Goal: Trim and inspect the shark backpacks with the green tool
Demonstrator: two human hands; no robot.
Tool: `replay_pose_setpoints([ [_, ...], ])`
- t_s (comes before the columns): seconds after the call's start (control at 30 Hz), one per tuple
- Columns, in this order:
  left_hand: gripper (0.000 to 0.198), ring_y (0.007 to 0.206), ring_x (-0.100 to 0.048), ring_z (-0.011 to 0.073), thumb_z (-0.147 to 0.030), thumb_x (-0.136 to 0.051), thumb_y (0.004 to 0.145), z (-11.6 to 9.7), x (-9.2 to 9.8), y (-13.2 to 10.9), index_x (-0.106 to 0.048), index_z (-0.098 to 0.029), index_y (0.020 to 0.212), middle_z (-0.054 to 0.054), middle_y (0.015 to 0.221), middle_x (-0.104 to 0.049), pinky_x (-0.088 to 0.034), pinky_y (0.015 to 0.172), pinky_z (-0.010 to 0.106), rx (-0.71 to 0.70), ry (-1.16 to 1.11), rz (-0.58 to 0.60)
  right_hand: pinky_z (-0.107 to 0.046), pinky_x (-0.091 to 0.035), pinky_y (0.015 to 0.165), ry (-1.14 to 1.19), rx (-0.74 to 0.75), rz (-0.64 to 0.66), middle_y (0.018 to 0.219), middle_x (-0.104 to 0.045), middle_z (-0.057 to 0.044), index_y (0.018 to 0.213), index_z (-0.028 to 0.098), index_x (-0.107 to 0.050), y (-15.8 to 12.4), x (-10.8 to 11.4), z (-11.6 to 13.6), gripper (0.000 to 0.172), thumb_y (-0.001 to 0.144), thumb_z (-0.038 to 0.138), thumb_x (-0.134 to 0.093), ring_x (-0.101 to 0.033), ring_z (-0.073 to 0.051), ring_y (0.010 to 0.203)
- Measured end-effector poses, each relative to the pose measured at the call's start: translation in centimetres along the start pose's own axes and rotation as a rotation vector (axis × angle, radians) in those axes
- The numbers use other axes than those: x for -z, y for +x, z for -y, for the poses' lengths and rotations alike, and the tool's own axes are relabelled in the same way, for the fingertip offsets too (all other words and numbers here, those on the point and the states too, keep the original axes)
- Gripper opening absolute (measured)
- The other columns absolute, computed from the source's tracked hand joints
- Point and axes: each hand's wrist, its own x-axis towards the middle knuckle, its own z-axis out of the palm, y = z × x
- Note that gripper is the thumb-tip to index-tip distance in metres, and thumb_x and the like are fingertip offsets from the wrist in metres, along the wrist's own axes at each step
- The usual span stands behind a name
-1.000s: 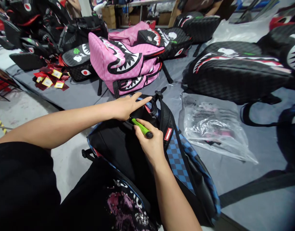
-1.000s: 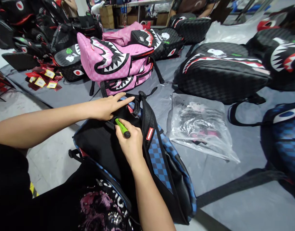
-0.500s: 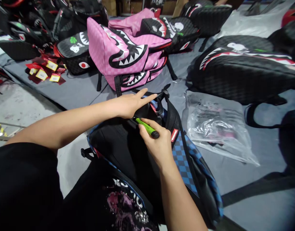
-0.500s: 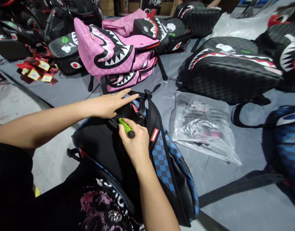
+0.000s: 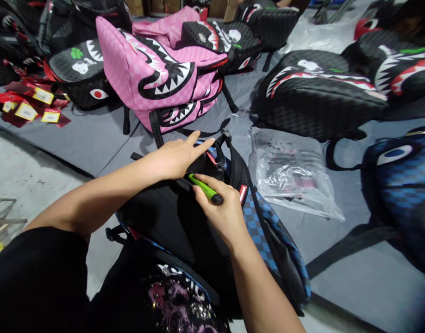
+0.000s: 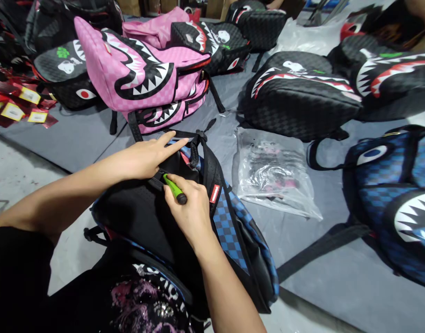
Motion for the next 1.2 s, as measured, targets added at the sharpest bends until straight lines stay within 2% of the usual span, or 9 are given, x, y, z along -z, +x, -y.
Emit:
replay_pose_setpoints([
  [0.2, 0.091, 0.121, -0.06, 0.0319, -0.005, -0.049, 0.083, 0.0, -0.2, 0.1, -0.004, -0.026, 0.16, 0.019, 0.165, -0.013, -0.052, 0.09, 0.039, -0.002, 0.004, -0.016, -0.036, -0.057, 0.091, 0.008, -0.025, 0.054, 0.108, -0.077, -0.003, 0.11, 0.025, -0.074, 0.0, 0.5, -0.1, 0.026, 0.088, 0.028, -0.061, -0.073, -0.023, 0.095],
  [0.3, 0.092, 0.12, -0.06, 0.0315, -0.003, -0.047, 0.083, 0.0, -0.3, 0.1, -0.003, -0.027, 0.16, 0.019, 0.164, -0.015, -0.053, 0.088, 0.038, 0.0, 0.003, -0.017, -0.037, -0.056, 0.092, -0.036, -0.027, 0.029, 0.109, -0.077, -0.003, 0.11, 0.025, -0.074, 0.1, 0.5, -0.2, 0.025, 0.088, 0.028, -0.062, -0.073, -0.023, 0.096],
  [0.43, 0.089, 0.117, -0.061, 0.0328, -0.007, -0.049, 0.085, 0.0, -0.4, 0.2, -0.004, -0.025, 0.16, 0.022, 0.163, -0.016, -0.052, 0.087, 0.04, -0.008, -0.014, -0.022, -0.036, -0.057, 0.09, 0.046, -0.04, 0.035, 0.107, -0.077, -0.004, 0.109, 0.022, -0.074, 0.1, 0.1, -0.4, 0.025, 0.088, 0.029, -0.064, -0.074, -0.022, 0.094],
  [0.6, 0.089, 0.114, -0.062, 0.0311, -0.008, -0.05, 0.085, -0.1, -0.4, 0.2, -0.005, -0.026, 0.16, 0.021, 0.163, -0.017, -0.052, 0.086, 0.039, -0.004, -0.016, -0.018, -0.038, -0.058, 0.087, -0.009, -0.06, -0.003, 0.105, -0.078, -0.004, 0.109, 0.022, -0.074, -0.1, -0.1, -0.4, 0.025, 0.087, 0.031, -0.065, -0.074, -0.023, 0.09],
  [0.8, 0.09, 0.117, -0.06, 0.0316, -0.006, -0.051, 0.085, 0.0, -0.4, 0.3, -0.005, -0.027, 0.16, 0.02, 0.163, -0.017, -0.051, 0.087, 0.038, -0.001, -0.013, -0.013, -0.039, -0.057, 0.093, -0.004, -0.034, 0.058, 0.109, -0.077, -0.003, 0.11, 0.024, -0.075, 0.2, 0.5, -0.2, 0.026, 0.087, 0.027, -0.063, -0.073, -0.023, 0.096],
  [0.93, 0.09, 0.116, -0.06, 0.0314, -0.01, -0.053, 0.085, 0.1, -0.6, 0.3, -0.005, -0.026, 0.16, 0.021, 0.161, -0.02, -0.052, 0.086, 0.039, -0.003, -0.018, -0.02, -0.038, -0.056, 0.096, 0.102, -0.013, 0.153, 0.111, -0.076, -0.004, 0.112, 0.022, -0.074, 0.6, 0.9, -0.5, 0.029, 0.086, 0.023, -0.061, -0.071, -0.022, 0.104],
  [1.2, 0.09, 0.114, -0.06, 0.0294, -0.008, -0.052, 0.085, 0.1, -0.7, 0.3, -0.005, -0.028, 0.159, 0.018, 0.159, -0.024, -0.051, 0.087, 0.037, 0.003, -0.022, -0.036, -0.038, -0.055, 0.098, 0.167, -0.071, 0.169, 0.112, -0.076, -0.003, 0.111, 0.022, -0.075, 0.8, 1.0, -0.8, 0.029, 0.085, 0.024, -0.062, -0.071, -0.022, 0.105],
])
